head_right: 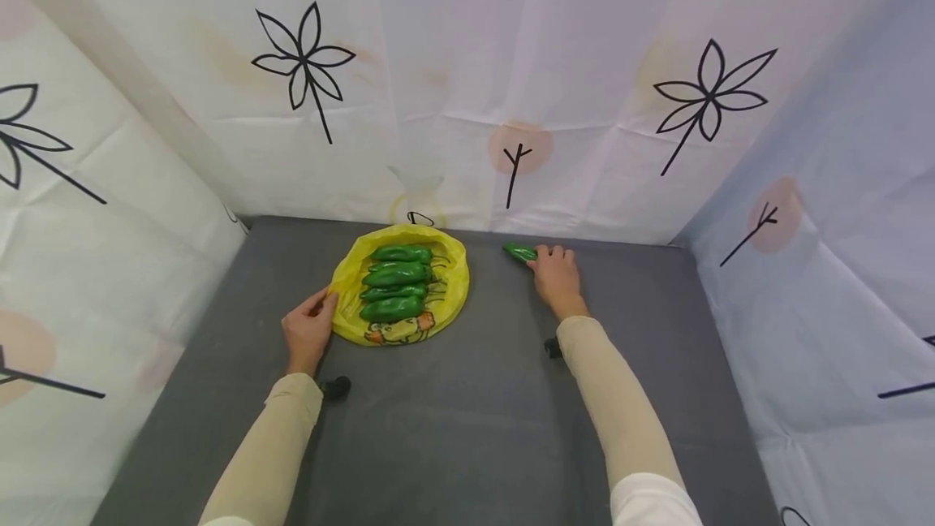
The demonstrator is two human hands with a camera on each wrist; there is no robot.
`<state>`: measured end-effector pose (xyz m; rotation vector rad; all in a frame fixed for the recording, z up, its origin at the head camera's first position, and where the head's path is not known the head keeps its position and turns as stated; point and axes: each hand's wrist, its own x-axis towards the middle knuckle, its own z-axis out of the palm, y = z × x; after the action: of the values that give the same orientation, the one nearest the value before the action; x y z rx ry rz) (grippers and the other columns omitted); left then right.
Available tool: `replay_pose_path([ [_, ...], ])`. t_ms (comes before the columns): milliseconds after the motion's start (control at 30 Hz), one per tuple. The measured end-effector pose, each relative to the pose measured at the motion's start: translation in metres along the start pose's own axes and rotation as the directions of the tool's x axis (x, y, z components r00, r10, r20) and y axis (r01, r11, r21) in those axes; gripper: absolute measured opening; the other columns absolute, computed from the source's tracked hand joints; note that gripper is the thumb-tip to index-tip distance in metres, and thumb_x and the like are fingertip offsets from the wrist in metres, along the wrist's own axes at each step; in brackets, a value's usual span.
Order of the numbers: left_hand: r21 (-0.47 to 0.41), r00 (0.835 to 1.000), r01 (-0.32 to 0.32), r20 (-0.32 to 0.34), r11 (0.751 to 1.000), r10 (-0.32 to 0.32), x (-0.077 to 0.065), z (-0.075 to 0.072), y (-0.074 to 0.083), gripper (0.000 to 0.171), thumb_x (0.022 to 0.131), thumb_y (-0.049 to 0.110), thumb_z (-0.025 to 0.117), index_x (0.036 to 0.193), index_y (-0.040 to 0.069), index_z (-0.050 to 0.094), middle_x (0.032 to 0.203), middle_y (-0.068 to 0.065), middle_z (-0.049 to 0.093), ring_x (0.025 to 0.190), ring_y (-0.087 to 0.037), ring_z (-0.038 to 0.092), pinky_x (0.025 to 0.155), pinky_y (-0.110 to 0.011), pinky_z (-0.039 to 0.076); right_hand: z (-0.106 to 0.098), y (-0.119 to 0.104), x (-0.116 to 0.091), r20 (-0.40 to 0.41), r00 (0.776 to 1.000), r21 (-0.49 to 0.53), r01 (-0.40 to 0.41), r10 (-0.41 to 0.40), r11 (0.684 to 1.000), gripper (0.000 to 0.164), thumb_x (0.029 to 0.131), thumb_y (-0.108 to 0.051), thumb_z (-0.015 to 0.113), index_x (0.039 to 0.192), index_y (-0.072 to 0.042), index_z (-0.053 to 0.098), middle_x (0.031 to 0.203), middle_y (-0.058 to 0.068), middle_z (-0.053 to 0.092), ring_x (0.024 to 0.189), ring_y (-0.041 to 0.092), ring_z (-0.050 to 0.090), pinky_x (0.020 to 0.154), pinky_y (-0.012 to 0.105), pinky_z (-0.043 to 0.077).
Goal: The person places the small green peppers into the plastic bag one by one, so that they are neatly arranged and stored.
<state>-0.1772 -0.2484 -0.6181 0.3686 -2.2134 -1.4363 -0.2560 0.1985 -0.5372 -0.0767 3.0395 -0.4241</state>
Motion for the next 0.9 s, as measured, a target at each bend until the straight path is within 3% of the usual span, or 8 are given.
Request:
replay_pose_path([
  [433, -0.022, 1.0, -0.028, -0.013, 0.999, 0.028, 0.001, -0.001, 0.0, 0.026, 0.092, 0.029, 0.078, 0.115, 0.018, 0.08, 0.091, -0.014, 0.08, 0.065, 0.006, 0.057, 0.062, -0.007, 0.043, -0.02, -0.03, 0.002, -0.079, 0.989, 0.0, 0.125, -0.124, 0.992, 0.046, 0.109, -0.034, 0.048, 0.145, -0.006, 0.053, 0.133, 0.023, 0.057, 0.122, 0.041, 0.05, 0.096, 0.054, 0.047],
  [900, -0.016, 1.0, -0.027, -0.016, 1.0, 0.026, -0.001, 0.002, -0.004, 0.029, 0.092, 0.037, 0.077, 0.116, 0.021, 0.08, 0.092, -0.012, 0.08, 0.067, 0.006, 0.058, 0.063, -0.007, 0.043, -0.032, -0.057, -0.003, -0.128, 0.951, -0.002, 0.283, -0.281, 0.959, 0.042, 0.106, -0.032, 0.055, 0.143, -0.013, 0.057, 0.128, 0.017, 0.06, 0.112, 0.035, 0.052, 0.093, 0.049, 0.047],
])
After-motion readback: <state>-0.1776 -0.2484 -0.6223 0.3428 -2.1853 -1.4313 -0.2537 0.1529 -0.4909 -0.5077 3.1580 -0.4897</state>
